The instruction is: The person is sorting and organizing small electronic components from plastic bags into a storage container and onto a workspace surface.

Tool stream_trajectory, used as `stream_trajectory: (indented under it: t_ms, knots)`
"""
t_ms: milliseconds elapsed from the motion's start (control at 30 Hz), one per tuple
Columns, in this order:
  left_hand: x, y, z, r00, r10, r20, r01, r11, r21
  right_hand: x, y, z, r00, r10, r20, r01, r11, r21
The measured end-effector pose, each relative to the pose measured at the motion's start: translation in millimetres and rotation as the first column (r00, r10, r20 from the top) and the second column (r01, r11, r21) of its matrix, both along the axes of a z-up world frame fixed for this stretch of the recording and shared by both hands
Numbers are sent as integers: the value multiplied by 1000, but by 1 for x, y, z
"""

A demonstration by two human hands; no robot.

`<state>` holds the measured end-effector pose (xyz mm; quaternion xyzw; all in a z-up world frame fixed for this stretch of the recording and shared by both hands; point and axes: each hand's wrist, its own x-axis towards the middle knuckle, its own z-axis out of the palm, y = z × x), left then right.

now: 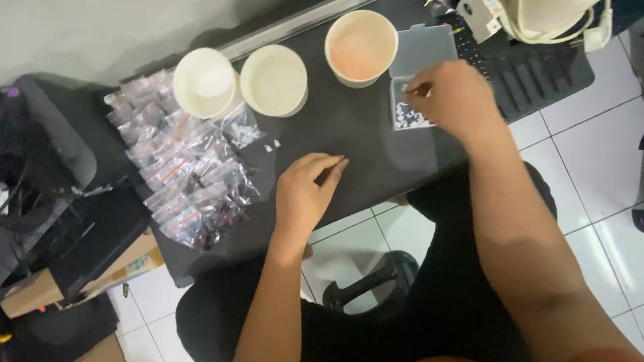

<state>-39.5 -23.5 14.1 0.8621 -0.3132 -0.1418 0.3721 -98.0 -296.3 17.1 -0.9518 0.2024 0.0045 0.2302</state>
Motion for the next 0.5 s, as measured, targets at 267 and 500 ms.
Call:
stream_trajectory:
  t_ms: [267, 500]
  knots:
    - [-2, -5, -10, 999, -22, 25, 23, 999, -45, 14, 4, -32, 990, -16, -138, 7, 998, -68]
    - [-3, -3, -7, 999, -33, 8, 33, 999, -27, 13, 10, -22, 992, -5, -125, 3, 1000, -15]
